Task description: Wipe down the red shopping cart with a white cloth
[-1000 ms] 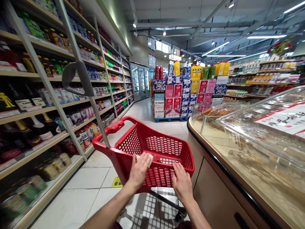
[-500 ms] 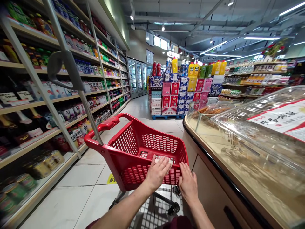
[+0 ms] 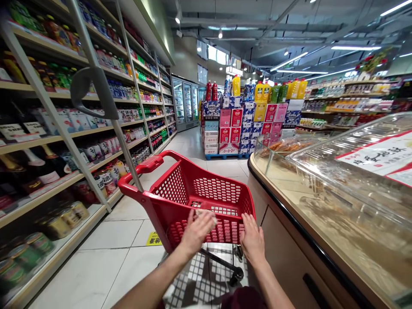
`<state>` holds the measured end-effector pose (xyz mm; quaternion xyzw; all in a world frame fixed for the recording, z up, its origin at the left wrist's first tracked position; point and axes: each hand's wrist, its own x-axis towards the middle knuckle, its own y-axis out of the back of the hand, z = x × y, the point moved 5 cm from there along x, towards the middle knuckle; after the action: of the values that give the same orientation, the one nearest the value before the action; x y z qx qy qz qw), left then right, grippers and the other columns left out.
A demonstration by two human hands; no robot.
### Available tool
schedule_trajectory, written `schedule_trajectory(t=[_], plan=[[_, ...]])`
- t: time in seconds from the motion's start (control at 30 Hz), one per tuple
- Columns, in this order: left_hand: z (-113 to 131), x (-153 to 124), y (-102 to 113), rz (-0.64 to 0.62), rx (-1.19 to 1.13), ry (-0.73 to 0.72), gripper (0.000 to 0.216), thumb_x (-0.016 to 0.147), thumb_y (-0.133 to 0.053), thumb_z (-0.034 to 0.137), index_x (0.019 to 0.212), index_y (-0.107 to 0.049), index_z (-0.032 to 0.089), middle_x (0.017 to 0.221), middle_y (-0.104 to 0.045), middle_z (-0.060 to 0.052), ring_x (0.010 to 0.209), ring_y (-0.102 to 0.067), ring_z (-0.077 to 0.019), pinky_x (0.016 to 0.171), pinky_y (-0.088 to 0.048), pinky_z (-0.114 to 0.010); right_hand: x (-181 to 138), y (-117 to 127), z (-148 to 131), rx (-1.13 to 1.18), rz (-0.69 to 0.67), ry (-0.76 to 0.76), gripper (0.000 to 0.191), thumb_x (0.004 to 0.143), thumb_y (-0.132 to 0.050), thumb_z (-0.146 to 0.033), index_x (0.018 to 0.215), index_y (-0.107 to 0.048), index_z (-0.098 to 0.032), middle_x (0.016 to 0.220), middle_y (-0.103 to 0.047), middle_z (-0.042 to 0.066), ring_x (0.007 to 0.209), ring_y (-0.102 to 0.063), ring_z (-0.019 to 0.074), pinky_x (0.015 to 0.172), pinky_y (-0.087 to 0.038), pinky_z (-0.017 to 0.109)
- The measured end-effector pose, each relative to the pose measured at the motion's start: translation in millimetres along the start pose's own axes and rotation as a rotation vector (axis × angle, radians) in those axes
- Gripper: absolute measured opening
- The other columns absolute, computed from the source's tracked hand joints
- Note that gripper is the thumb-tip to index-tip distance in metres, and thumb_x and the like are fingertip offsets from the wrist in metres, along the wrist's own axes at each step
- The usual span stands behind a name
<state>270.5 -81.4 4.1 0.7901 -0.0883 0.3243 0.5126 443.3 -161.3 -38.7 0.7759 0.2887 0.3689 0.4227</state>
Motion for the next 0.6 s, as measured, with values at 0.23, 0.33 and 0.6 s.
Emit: schedule_trajectory(t=[0.23,0.33,0.6], plan=[[-86.1,-10.4,46.8,0.112,0.051,0.416,0.047,0.08,-0.032,0.005,0.122,-0.046,0.02,0.125,-0.051,-0.007,0.12,-0.041,-0.0206,0.106,0.001,-0.052,-0.2,-8.1,-10.3,0.028,0.104,0.021,0.052,0.077,-0.026,-0.016,0.126,-0.04,-0.008,0.132,-0.041,0.011,0.127,-0.028,0.0214,0.1,-0.026,0.046],[-50.4,6.1,20.6,0.004,0.053,0.305,0.047,0.079,-0.035,0.005,0.122,-0.046,0.021,0.123,-0.053,-0.006,0.12,-0.041,-0.0201,0.106,-0.004,-0.052,-1.1,-9.8,-12.1,0.037,0.117,0.056,0.053,0.076,-0.026,-0.015,0.127,-0.039,-0.011,0.131,-0.043,0.011,0.126,-0.029,0.0208,0.099,-0.03,0.045],[-107.4,-19.8,49.9,0.117,0.121,0.354,0.044,0.082,-0.029,0.004,0.118,-0.049,0.021,0.123,-0.053,-0.005,0.118,-0.043,-0.0189,0.107,0.006,-0.048,-1.3,-12.9,0.9,0.073,0.086,0.088,0.053,0.077,-0.027,-0.015,0.129,-0.037,-0.015,0.134,-0.04,0.007,0.128,-0.026,0.0187,0.102,-0.027,0.043]])
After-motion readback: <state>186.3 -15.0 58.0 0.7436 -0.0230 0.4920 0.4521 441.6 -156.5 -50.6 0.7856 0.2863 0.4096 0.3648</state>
